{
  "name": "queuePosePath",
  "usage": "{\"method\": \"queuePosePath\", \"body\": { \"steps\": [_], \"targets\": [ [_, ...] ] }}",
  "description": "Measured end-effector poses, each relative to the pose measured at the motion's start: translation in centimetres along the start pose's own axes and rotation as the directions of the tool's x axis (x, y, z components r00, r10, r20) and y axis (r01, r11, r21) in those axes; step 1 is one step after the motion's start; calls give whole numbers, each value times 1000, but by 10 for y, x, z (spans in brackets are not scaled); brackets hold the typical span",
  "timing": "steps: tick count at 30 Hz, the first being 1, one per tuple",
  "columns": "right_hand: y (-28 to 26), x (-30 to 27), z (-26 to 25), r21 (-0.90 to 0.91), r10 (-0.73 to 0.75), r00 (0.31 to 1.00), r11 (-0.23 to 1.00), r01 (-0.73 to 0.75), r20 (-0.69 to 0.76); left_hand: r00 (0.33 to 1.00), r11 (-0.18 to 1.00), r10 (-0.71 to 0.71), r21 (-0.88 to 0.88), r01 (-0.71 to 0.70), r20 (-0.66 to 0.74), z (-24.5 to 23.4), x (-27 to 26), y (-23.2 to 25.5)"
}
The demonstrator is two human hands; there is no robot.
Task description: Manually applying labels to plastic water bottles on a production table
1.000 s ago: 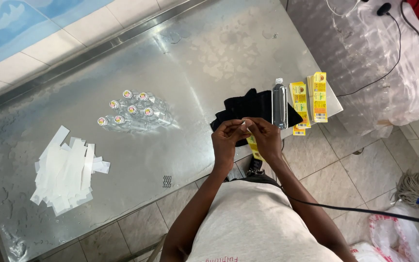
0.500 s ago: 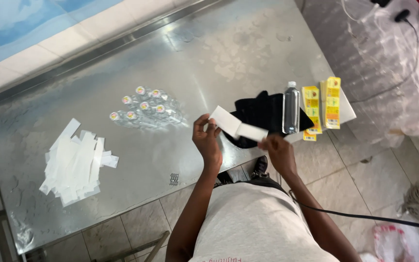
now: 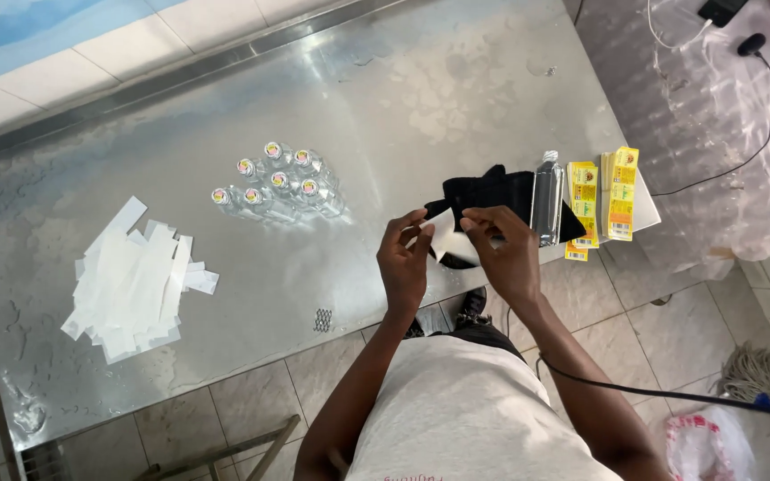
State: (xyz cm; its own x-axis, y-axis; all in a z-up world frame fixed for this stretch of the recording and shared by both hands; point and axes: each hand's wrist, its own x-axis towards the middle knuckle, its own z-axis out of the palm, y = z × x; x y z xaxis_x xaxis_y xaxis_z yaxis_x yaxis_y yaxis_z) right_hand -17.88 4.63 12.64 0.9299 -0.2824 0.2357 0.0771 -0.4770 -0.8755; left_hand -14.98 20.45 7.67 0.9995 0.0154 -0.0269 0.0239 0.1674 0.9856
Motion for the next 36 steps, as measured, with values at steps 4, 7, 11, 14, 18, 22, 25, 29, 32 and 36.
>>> {"method": "queuePosePath", "body": {
  "steps": [4,7,11,14,18,22,25,29,32,36],
  "targets": [
    [-7,-5,12,-3,43,999,999,-43,20,995,999,-45,-25,47,84,-1,-7,-8],
    [-3,-9,18,0,78,997,997,-78,23,984,996,-83,-19,88,160,-2,-11,-16],
    [-3,-9,17,37,119,992,992,-121,40,972,994,-111,-1,113,207,-2,-11,-15],
    [5,-9,17,98,167,982,980,-175,84,966,987,-152,-24,160,208,-2,-11,-18],
    [15,-6,18,102,201,973,972,-213,115,968,986,-162,-1,166,190,-3,-12,-26],
    [27,1,15,202,266,947,932,-300,178,950,965,-228,-78,249,212,-6,-11,-23],
    [31,2,10,219,249,941,929,-299,227,932,939,-270,-147,310,240,-9,-12,-33],
    [33,-3,14,118,137,980,981,-155,146,933,930,-293,-162,328,209,-10,-16,-44],
    [64,-8,11,-29,37,999,999,-37,10,935,913,-326,-209,350,142,-11,-11,-27],
    [95,-25,-11,-271,-66,985,962,21,-160,923,866,-376,-387,317,-84,-27,3,-23]
  ]
}}
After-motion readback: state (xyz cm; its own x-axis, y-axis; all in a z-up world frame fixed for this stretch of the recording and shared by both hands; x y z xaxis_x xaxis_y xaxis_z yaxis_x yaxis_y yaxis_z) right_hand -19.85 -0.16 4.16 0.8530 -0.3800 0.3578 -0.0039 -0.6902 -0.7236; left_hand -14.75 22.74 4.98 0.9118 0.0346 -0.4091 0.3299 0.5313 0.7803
